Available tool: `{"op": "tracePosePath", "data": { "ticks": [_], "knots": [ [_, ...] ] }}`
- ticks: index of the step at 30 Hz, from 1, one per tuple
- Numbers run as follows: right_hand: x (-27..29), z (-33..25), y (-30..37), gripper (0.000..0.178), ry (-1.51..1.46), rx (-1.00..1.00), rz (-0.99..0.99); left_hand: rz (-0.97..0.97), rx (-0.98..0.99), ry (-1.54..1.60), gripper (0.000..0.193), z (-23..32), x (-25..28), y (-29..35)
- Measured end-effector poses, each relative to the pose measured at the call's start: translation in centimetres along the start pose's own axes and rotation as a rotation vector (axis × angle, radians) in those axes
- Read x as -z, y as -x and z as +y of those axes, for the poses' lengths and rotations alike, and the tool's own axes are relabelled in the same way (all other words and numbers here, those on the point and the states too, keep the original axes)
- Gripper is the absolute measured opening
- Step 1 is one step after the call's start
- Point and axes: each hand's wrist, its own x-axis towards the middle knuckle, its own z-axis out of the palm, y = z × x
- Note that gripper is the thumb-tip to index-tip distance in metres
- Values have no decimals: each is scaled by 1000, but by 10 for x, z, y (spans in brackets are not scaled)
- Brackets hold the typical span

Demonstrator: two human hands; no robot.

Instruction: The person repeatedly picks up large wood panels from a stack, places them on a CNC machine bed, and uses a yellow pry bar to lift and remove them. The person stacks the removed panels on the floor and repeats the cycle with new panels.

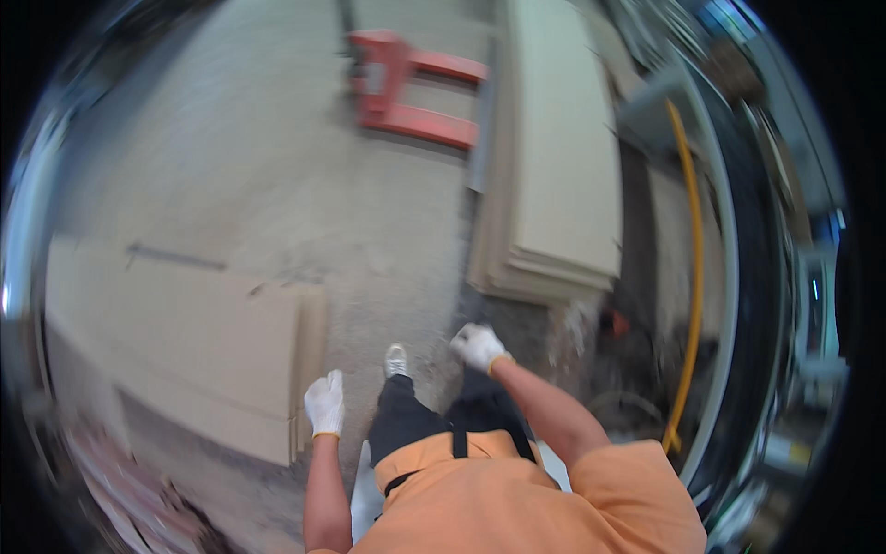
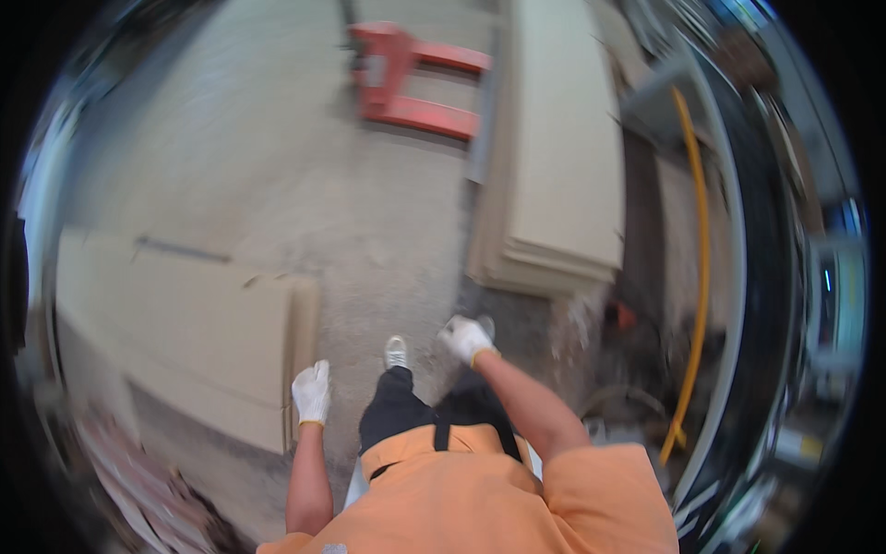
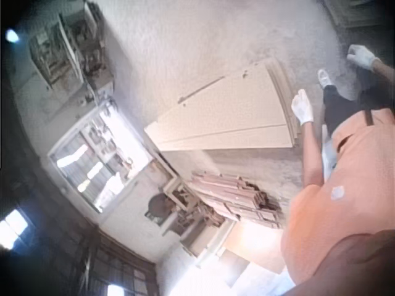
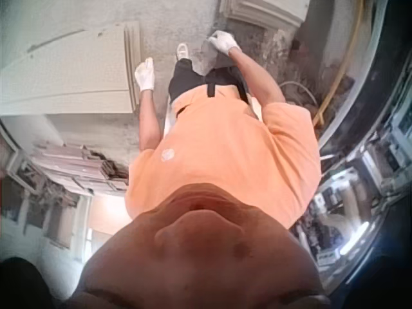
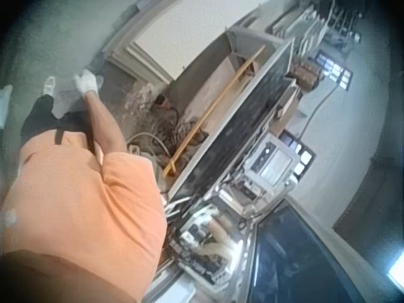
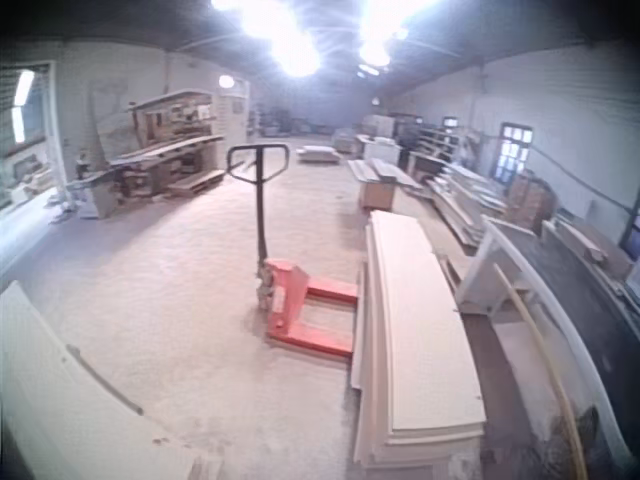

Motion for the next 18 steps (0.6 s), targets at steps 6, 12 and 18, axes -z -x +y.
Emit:
{"op": "tracePosePath", "data": {
  "ticks": [6,12,18],
  "knots": [
    [120,293,34,43,-269,-701,386,-540,-294,-107,69,213,-169,-69],
    [242,497,-55,79,-64,-770,767,-524,-532,-266,62,406,-355,-136],
    [270,541,-168,82,-52,-654,1020,-415,-310,-107,79,500,-501,-196]
  ]
}}
